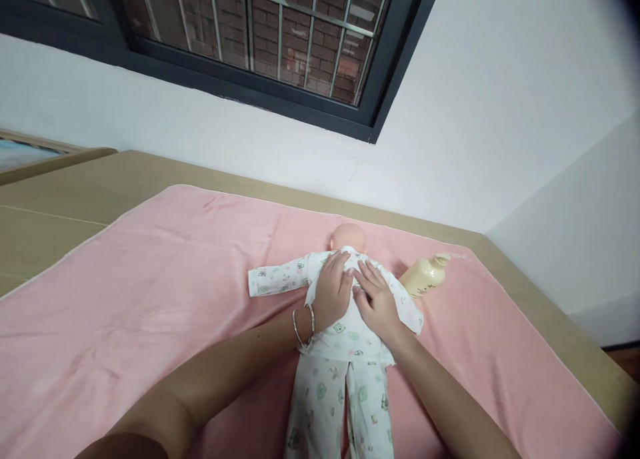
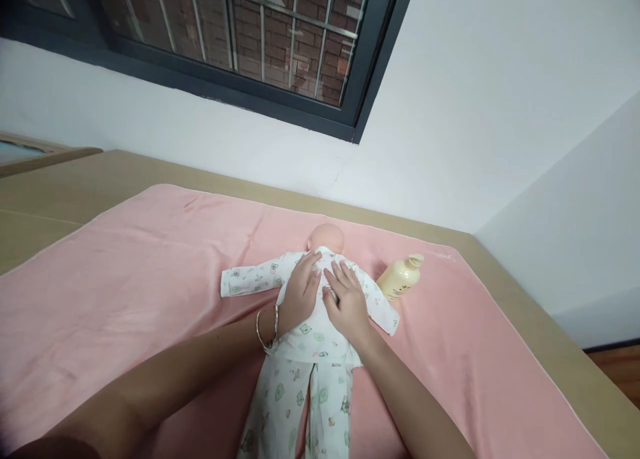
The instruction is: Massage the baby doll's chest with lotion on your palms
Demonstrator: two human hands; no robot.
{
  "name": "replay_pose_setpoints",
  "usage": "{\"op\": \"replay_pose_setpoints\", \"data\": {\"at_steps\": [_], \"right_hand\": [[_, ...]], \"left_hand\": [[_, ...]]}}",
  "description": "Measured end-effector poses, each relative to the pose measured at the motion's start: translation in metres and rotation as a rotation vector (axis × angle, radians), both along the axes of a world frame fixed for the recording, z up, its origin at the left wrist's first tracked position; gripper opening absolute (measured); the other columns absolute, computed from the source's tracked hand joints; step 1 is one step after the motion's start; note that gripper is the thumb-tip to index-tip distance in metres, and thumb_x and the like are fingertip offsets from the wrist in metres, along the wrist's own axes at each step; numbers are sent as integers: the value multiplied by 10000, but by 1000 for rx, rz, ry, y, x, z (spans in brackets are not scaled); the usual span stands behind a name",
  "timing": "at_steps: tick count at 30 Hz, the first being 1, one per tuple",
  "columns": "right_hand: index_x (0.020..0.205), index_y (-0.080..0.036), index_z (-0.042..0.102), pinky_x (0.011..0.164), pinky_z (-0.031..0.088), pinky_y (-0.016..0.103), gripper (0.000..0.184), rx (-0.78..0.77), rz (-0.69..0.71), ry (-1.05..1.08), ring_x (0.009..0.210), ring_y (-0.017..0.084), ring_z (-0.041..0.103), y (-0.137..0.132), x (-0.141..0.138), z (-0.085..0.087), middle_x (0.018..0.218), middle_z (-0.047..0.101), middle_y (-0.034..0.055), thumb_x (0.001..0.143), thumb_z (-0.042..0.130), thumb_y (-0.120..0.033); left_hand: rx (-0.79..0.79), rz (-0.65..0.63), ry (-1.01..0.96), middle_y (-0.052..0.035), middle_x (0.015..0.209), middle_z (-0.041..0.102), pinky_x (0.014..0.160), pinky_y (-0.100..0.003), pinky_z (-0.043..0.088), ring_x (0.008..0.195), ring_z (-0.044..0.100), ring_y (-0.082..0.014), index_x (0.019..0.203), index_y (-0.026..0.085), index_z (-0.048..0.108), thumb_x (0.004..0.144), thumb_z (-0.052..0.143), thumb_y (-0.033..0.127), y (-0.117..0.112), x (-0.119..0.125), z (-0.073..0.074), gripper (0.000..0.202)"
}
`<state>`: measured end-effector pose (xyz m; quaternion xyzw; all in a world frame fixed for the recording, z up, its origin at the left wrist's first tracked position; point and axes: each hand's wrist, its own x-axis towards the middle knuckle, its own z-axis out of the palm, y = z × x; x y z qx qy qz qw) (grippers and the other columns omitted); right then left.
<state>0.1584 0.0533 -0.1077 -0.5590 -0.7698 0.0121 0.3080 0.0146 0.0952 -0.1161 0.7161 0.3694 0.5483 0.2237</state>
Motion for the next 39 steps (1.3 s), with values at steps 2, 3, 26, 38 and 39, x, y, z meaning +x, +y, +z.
{"op": "replay_pose_setpoints", "data": {"at_steps": [2,3,26,38,39], "right_hand": [[1385,-214,523,1175,262,529,444,-24,-65,46,1433,243,328,8,9,-1,1495,436,76,978,386,-326],[1395,-188,511,1173,265,523,458,-50,-103,45,1424,248,345,14,11,1,1488,443,96,981,375,-330],[1467,-163,408,1182,239,512,595,-118,-55,-168,1455,292,265,38,-14,14,1546,346,107,879,477,-228],[1197,-204,671,1183,268,500,413,64,128,-111,1368,240,424,5,-23,11,1306,621,70,872,422,-152],[1153,-225,692,1174,293,484,399,78,119,-53,1341,221,460,8,-19,9,1293,632,54,879,411,-155]], "left_hand": [[16,2,28,-125,1379,554,1158,-485,340,1368,425,-227,1325,160,485,999,325,319,0,1,-1,397],[23,5,38,-126,1382,552,1161,-485,336,1371,421,-227,1325,155,485,998,327,314,0,2,-2,397],[116,-84,394,-97,1513,424,1203,-523,234,1452,303,-239,1431,171,423,962,355,255,-4,1,9,482],[-49,11,90,-106,1415,533,1166,-514,336,1351,453,-225,1234,188,586,968,368,282,12,-5,-1,356],[-46,31,100,-114,1413,531,1158,-522,343,1346,455,-234,1238,184,577,963,378,280,13,-4,-2,352]]}}
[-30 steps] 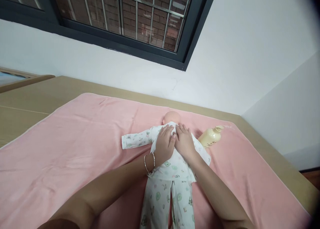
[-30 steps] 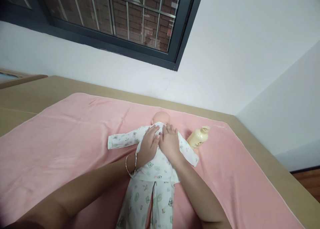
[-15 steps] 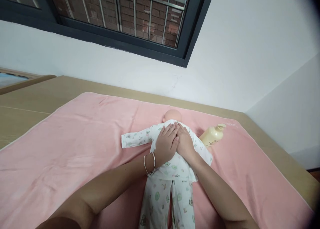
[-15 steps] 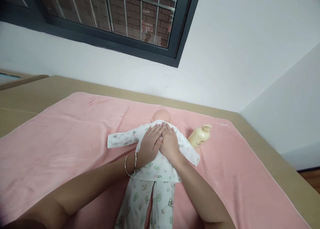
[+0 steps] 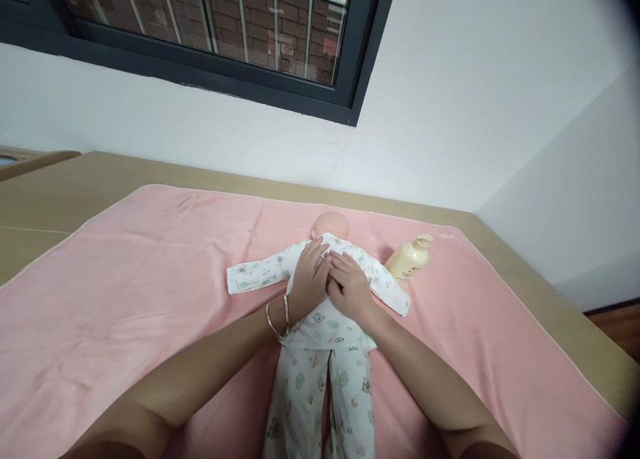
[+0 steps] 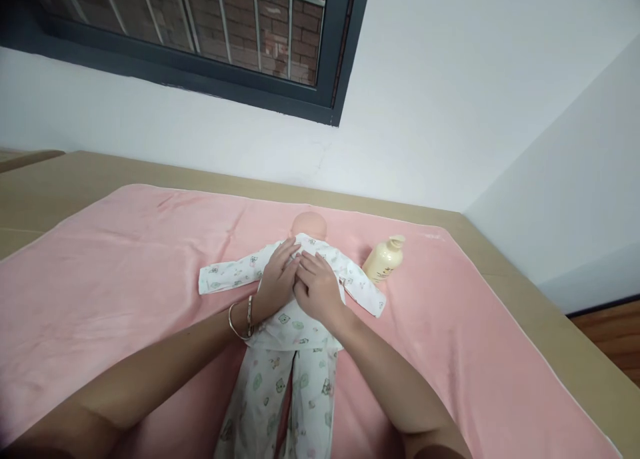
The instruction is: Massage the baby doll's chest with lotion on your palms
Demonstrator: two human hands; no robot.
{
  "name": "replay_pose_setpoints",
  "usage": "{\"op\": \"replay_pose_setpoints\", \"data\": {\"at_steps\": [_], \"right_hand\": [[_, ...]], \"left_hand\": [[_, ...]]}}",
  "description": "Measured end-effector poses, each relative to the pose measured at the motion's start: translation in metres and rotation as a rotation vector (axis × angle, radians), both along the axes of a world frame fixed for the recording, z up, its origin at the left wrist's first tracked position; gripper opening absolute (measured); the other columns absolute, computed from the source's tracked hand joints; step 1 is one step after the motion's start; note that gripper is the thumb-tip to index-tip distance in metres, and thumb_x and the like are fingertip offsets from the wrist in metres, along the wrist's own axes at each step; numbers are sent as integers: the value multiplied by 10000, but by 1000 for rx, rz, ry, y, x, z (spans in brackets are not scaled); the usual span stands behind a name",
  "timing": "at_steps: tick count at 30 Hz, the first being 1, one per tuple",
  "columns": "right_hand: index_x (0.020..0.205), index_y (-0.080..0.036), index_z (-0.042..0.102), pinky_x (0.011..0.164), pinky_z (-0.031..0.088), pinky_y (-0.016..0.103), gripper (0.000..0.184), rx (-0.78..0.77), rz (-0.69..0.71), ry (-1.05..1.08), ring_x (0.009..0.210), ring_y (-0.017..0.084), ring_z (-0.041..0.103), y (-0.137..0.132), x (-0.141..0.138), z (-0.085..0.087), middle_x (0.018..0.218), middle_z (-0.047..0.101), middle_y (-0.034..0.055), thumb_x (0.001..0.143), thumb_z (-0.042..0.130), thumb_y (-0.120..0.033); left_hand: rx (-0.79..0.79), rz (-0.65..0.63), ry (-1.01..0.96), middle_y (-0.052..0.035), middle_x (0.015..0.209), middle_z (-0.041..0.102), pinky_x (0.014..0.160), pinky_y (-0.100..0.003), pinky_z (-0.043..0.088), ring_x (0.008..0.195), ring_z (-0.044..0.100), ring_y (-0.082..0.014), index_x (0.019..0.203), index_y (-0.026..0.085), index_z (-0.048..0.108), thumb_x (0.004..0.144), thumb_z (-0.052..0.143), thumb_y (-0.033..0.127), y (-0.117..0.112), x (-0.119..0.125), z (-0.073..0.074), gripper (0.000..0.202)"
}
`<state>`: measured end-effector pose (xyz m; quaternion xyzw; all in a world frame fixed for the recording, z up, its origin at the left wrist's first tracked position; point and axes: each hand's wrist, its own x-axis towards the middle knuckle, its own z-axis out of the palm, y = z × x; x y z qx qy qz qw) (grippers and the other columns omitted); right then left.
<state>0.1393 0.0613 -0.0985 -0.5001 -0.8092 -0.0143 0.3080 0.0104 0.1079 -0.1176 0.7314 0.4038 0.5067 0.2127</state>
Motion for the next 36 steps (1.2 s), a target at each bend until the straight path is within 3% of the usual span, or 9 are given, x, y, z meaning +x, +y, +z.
{"op": "replay_pose_setpoints", "data": {"at_steps": [2,6,10,18,23,30,36], "right_hand": [[1137,-231,698,1159,324,458,390,2,-44,105,1316,198,490,7,8,-3,1309,625,48,901,392,-173],[1298,-173,602,1160,313,462,422,-64,-198,203,1372,222,425,16,16,-5,1421,526,96,931,405,-240],[1385,-134,514,1166,277,504,474,-119,-315,143,1407,275,365,13,13,-1,1482,443,139,949,398,-279],[1341,-133,562,1121,368,431,444,-91,-425,3,1347,274,457,-1,4,2,1396,540,147,960,383,-273],[1383,-137,520,1135,349,425,467,-132,-421,49,1391,260,397,1,5,1,1444,494,131,964,373,-280],[1439,-109,437,1193,211,490,522,-198,-290,117,1450,269,278,15,17,-6,1519,384,147,959,378,-306],[1413,-166,480,1185,232,475,491,-179,-204,166,1416,242,350,34,32,-9,1483,452,103,969,387,-355]], "left_hand": [[36,23,39,-122,1409,526,1153,-537,338,1346,444,-248,1231,181,567,947,402,263,-1,1,-1,338],[100,33,79,-121,1388,528,1143,-520,353,1338,437,-250,1186,181,565,915,433,217,-4,2,-2,303],[86,76,112,-128,1336,546,1116,-514,378,1290,469,-267,1189,178,558,892,461,206,-5,2,-4,314],[62,95,286,-146,1275,571,1067,-506,397,1213,506,-301,1222,144,557,867,492,235,4,0,3,372],[77,82,385,-144,1330,555,1126,-502,340,1277,466,-300,1274,134,528,887,471,292,15,-4,3,422],[75,86,461,-188,1447,463,1167,-538,266,1390,364,-320,1360,97,458,929,416,328,15,-3,-6,491],[80,45,565,-211,1494,397,1168,-570,227,1430,299,-356,1416,91,409,940,413,370,18,-6,-2,551]]}}
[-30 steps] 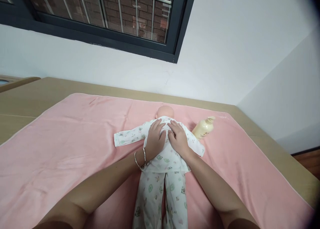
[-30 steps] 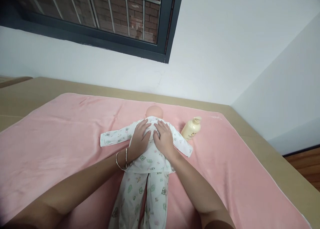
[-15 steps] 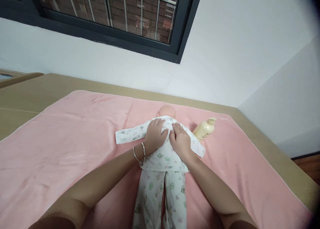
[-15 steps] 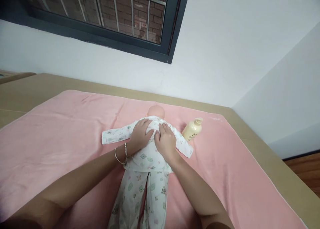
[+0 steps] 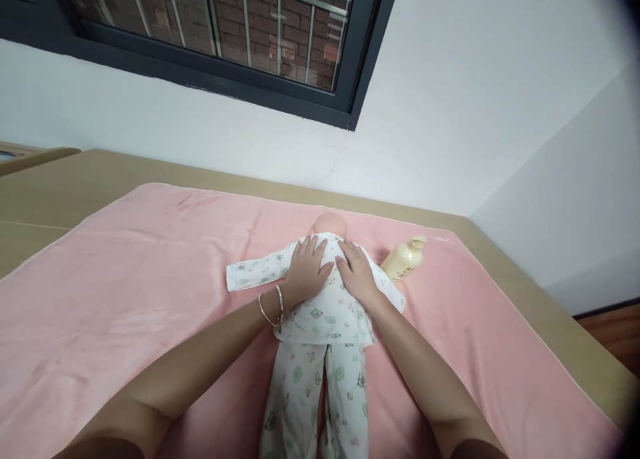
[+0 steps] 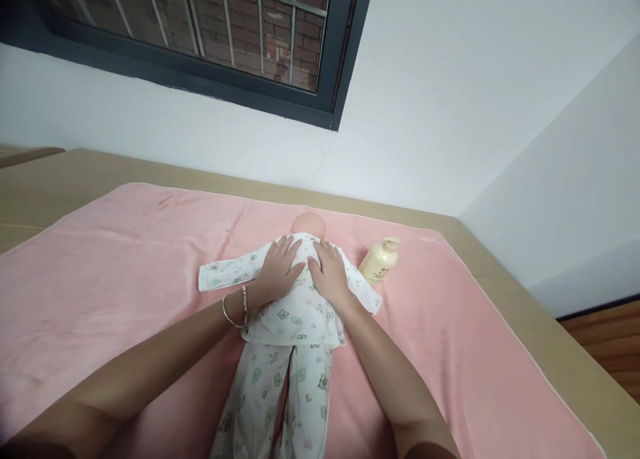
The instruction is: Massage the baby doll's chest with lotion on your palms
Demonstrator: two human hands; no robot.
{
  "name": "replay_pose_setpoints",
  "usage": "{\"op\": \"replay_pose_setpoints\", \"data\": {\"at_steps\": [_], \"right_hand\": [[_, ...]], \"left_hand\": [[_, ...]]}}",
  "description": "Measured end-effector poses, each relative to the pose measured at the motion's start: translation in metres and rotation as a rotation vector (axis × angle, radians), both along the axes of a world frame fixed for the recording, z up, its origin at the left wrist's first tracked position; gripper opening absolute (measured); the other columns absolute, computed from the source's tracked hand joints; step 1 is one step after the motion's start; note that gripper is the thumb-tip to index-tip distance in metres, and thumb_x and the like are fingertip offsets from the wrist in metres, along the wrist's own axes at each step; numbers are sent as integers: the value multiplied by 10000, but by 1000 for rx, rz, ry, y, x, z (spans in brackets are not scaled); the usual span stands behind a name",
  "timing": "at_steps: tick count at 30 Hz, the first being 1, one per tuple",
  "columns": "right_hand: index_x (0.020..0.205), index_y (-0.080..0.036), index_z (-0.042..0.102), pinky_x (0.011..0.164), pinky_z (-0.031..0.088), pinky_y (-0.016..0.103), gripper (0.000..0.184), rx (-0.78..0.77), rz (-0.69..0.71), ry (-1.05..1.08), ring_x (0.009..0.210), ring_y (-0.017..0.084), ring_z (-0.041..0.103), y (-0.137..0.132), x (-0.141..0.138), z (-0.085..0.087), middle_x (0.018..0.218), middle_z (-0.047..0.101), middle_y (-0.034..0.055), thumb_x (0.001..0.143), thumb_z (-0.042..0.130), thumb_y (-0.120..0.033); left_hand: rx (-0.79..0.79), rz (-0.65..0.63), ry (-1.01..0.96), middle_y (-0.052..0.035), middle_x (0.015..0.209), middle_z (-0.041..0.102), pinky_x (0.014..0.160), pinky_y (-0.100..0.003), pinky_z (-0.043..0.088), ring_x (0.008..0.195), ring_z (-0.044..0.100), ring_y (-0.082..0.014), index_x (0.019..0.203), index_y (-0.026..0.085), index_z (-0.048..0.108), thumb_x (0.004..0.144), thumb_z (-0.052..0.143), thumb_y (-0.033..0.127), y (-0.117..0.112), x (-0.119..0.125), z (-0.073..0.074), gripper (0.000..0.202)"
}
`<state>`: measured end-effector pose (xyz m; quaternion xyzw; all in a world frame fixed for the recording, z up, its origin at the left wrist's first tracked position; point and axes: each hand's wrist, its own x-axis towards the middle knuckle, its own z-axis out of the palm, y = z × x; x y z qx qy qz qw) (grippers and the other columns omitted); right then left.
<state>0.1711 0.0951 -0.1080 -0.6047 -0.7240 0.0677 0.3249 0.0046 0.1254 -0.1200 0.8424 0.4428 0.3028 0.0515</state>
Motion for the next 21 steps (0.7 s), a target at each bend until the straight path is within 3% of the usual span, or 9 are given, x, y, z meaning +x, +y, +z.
{"op": "replay_pose_setpoints", "data": {"at_steps": [5,8,13,16,18,21], "right_hand": [[1381,-168,519,1154,311,434,472,20,35,31,1374,222,418,12,7,1,1432,515,94,980,355,-355],[1386,-153,512,1159,304,442,477,4,-6,-16,1381,228,409,6,2,4,1450,493,105,992,315,-338],[1418,-14,443,1179,260,460,525,-17,-109,-231,1428,296,323,-32,-31,7,1489,407,211,983,294,-266],[1431,5,417,1188,243,453,540,-25,-102,-303,1438,315,295,-43,-41,8,1498,388,218,964,327,-250],[1444,-23,409,1184,255,452,543,-48,-103,-269,1437,307,302,-37,-36,10,1506,385,198,974,326,-283],[1443,-60,420,1173,287,433,536,-85,-106,-156,1414,269,355,-18,-19,16,1492,422,165,1001,289,-334]], "left_hand": [[55,12,44,-223,1490,397,1144,-581,262,1419,309,-384,1402,97,433,927,454,358,-20,5,4,543],[90,32,47,-221,1493,395,1141,-559,278,1424,304,-374,1389,87,447,940,424,316,-32,8,5,504],[-4,45,13,-159,1415,514,1114,-515,346,1349,435,-304,1336,129,498,975,346,304,-2,-4,9,429],[-6,58,14,-146,1326,592,1089,-457,392,1280,509,-262,1277,126,540,981,329,284,13,-10,10,396],[47,126,46,-175,1322,587,1082,-475,391,1287,502,-282,1285,99,531,976,344,281,6,-9,11,405],[121,197,147,-230,1351,548,1076,-537,368,1298,483,-350,1323,49,504,951,396,258,-24,-4,14,440]]}}
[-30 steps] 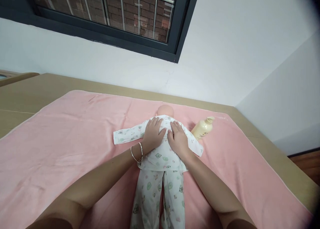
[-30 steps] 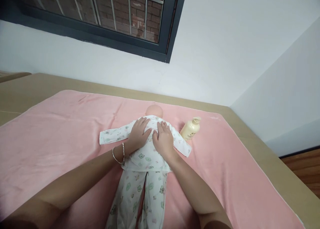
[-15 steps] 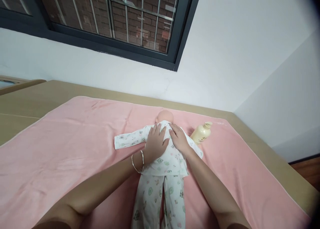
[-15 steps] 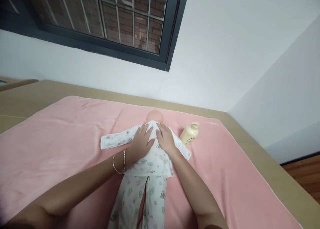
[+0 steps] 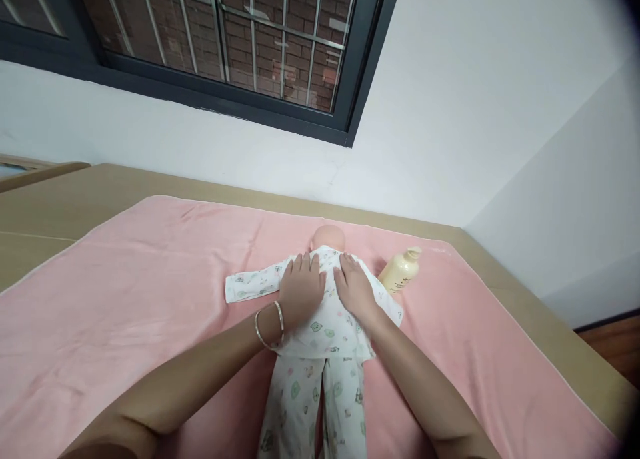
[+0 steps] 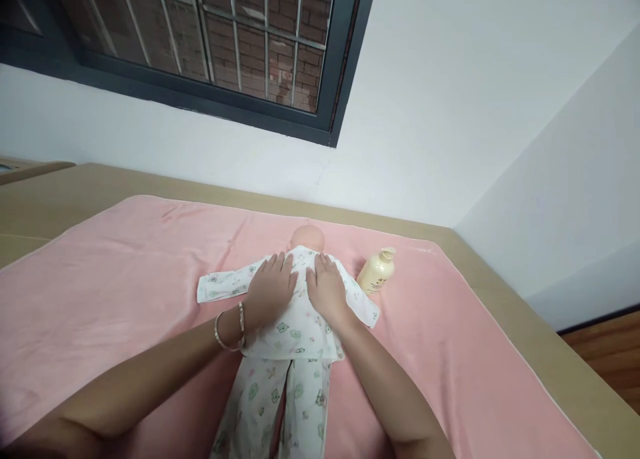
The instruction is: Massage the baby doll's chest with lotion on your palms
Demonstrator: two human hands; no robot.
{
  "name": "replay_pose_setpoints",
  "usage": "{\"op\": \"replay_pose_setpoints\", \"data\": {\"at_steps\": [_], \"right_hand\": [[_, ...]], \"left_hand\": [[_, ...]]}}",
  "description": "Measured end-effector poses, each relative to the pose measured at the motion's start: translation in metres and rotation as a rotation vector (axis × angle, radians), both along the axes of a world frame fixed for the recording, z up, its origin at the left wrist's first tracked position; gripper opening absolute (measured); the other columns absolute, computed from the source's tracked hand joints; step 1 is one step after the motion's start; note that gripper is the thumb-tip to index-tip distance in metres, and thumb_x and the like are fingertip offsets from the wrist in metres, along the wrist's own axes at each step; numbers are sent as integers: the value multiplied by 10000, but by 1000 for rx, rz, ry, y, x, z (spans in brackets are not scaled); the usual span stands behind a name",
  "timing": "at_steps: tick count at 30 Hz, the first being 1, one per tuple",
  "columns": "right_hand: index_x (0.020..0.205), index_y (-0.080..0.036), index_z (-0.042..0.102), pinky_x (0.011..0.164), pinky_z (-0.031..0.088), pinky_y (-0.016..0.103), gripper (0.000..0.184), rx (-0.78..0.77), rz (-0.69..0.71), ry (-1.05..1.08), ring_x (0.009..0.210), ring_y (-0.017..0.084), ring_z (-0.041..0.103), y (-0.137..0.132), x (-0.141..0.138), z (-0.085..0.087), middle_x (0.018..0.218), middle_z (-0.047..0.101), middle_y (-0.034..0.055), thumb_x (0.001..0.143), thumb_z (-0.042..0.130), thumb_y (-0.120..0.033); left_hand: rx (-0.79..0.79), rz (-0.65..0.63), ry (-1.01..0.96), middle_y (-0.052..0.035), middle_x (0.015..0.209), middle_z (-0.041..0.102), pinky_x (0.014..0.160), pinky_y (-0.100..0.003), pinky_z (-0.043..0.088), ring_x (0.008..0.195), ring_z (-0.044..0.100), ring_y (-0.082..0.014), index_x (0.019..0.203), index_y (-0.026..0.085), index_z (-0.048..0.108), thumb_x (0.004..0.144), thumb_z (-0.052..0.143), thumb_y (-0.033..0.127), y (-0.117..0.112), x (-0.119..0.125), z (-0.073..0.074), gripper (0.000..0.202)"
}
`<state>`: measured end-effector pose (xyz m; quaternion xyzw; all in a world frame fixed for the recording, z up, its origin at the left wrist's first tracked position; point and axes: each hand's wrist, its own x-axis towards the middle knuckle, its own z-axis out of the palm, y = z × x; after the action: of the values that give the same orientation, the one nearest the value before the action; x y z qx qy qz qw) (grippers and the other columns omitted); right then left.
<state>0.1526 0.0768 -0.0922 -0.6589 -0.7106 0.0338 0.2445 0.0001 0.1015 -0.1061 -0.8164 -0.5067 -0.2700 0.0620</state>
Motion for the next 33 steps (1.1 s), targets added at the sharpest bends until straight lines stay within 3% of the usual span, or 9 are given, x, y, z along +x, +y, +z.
{"op": "replay_pose_setpoints", "data": {"at_steps": [4,7,10,13,18,21,27,33], "right_hand": [[1422,-45,445,1169,290,434,516,24,-37,-32,1396,270,384,2,1,2,1467,451,180,1008,263,-295],[1421,-3,432,1180,261,459,511,66,-34,-165,1426,304,324,-20,-21,-4,1481,415,218,986,299,-237],[1430,-23,428,1196,230,469,512,103,27,-203,1454,299,262,-35,-36,-9,1494,410,187,975,338,-241],[1421,-60,455,1187,261,456,503,89,18,-128,1442,280,299,-25,-27,-6,1490,425,164,981,324,-266],[1378,-81,509,1143,348,403,487,44,-6,-14,1365,242,433,9,5,4,1426,509,150,983,282,-252],[1378,-66,505,1143,344,419,485,90,-2,-99,1356,257,442,2,-2,0,1410,521,166,966,302,-222],[1362,-7,509,1159,296,463,496,97,-26,-207,1373,315,412,-32,-33,-6,1409,499,229,936,367,-219],[1346,-59,531,1130,349,405,473,27,-49,-61,1348,266,451,1,-5,11,1401,525,183,973,309,-246]], "left_hand": [[13,-92,91,-235,1309,578,1063,-541,382,1245,530,-349,1284,45,542,888,431,143,-21,0,6,422],[13,-114,33,-230,1292,588,1069,-504,402,1250,531,-319,1246,38,557,926,398,194,-6,-3,9,389],[6,-150,-16,-209,1267,607,1083,-476,404,1244,539,-286,1220,46,564,955,340,218,13,-3,7,387],[25,-124,-42,-233,1308,573,1078,-493,403,1286,503,-308,1271,21,522,958,314,223,12,1,1,427],[51,-94,-56,-272,1367,512,1044,-535,412,1305,472,-360,1304,16,494,916,374,203,-13,8,-7,447],[41,-102,-30,-247,1341,541,1049,-518,411,1281,495,-341,1289,38,513,925,373,209,-8,6,-3,425],[-60,-96,-14,-223,1288,586,1065,-476,412,1257,517,-309,1268,16,530,981,302,253,24,-3,5,437],[16,-74,11,-287,1362,513,1074,-512,387,1306,475,-356,1325,-36,473,954,341,208,2,6,-6,463]]}}
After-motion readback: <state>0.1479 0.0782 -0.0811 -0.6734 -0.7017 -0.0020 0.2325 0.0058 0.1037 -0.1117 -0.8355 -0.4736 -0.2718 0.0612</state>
